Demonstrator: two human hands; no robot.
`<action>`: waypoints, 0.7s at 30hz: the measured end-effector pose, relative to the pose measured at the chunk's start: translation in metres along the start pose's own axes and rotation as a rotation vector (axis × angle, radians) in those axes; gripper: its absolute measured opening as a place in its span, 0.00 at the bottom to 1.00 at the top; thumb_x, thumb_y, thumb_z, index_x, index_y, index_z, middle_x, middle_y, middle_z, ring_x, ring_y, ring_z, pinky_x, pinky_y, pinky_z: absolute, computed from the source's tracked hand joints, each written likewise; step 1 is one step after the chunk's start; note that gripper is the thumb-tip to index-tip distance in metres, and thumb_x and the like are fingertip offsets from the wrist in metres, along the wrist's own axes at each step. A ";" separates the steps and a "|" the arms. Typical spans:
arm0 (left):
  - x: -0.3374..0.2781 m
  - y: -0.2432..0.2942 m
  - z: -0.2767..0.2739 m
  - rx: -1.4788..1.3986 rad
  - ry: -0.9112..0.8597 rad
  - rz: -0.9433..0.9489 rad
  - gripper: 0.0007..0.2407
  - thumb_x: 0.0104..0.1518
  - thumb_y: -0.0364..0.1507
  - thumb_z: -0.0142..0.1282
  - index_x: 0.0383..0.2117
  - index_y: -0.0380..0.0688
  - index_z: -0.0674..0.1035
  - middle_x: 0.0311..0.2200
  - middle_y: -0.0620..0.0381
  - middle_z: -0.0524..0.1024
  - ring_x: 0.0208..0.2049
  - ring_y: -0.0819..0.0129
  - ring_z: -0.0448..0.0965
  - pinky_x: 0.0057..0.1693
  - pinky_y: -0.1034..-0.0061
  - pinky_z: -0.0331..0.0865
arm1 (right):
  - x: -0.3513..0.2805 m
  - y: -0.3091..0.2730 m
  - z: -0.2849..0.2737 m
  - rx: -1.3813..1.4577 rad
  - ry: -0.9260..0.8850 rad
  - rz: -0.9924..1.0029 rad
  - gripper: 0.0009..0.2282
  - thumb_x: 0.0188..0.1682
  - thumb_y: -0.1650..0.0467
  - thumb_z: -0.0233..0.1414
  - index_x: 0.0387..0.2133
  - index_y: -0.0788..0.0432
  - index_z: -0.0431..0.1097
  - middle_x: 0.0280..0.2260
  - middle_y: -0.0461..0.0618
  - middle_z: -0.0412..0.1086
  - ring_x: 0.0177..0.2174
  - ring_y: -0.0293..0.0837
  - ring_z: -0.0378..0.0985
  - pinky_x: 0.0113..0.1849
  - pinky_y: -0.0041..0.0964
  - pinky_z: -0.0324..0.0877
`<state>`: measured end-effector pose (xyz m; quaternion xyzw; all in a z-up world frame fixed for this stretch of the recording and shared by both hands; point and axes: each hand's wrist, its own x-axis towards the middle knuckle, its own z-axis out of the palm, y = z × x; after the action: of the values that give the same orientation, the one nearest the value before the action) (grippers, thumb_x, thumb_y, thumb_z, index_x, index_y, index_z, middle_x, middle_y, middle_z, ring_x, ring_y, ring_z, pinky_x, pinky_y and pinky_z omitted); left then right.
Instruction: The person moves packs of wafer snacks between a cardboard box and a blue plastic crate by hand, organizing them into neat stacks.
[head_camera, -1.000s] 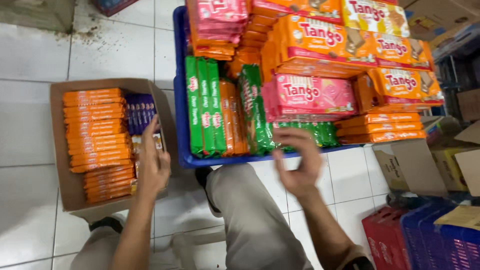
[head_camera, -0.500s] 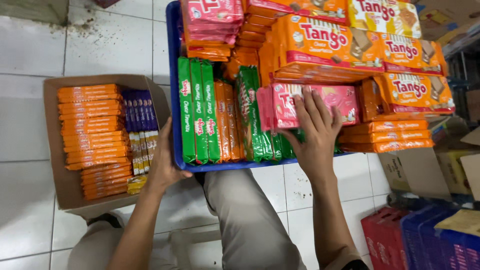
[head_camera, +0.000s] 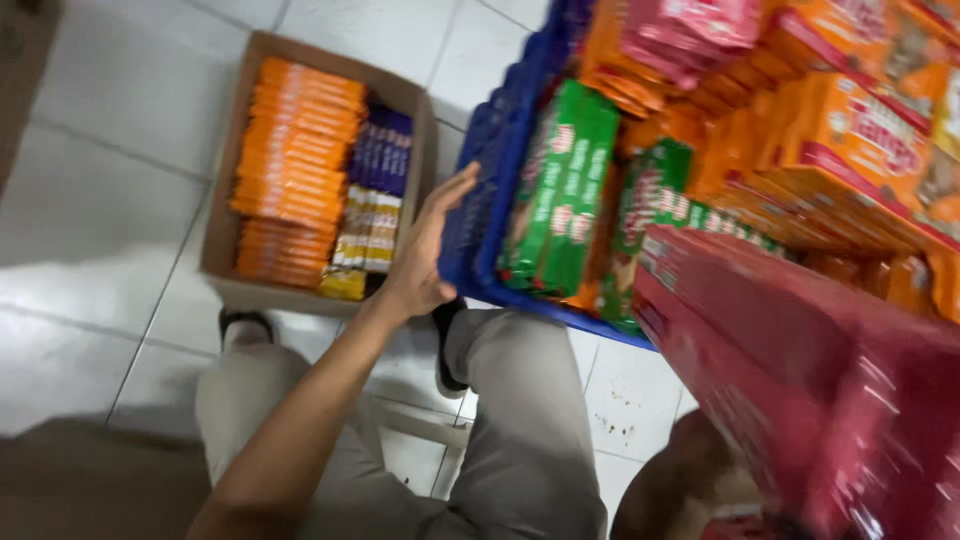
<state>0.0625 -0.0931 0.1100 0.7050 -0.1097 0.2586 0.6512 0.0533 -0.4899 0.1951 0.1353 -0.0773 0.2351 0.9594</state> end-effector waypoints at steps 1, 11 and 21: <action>-0.002 -0.005 -0.004 -0.119 0.026 -0.053 0.50 0.44 0.69 0.36 0.65 0.38 0.58 0.68 0.43 0.53 0.70 0.53 0.55 0.71 0.59 0.52 | -0.011 -0.002 0.000 -0.091 0.045 0.020 0.14 0.58 0.73 0.52 0.56 0.65 0.65 0.57 0.58 0.64 0.55 0.49 0.63 0.56 0.49 0.60; -0.024 0.023 -0.122 -0.895 -0.377 -0.328 0.58 0.26 0.71 0.56 0.64 0.42 0.58 0.55 0.46 0.72 0.52 0.57 0.78 0.58 0.67 0.71 | 0.084 0.147 -0.133 -1.056 0.351 0.199 0.19 0.51 0.64 0.55 0.52 0.62 0.66 0.52 0.62 0.68 0.51 0.59 0.71 0.50 0.61 0.69; -0.064 0.005 -0.185 -0.073 -0.406 -0.792 0.23 0.58 0.39 0.55 0.51 0.29 0.73 0.42 0.37 0.76 0.45 0.49 0.78 0.47 0.57 0.74 | 0.120 0.249 -0.235 -1.154 0.593 0.695 0.28 0.57 0.53 0.37 0.63 0.59 0.53 0.62 0.60 0.54 0.61 0.57 0.58 0.56 0.56 0.61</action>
<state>-0.0350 0.0750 0.0854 0.7057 0.0340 -0.1582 0.6898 0.0606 -0.1561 0.0521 -0.4927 0.0358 0.4744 0.7287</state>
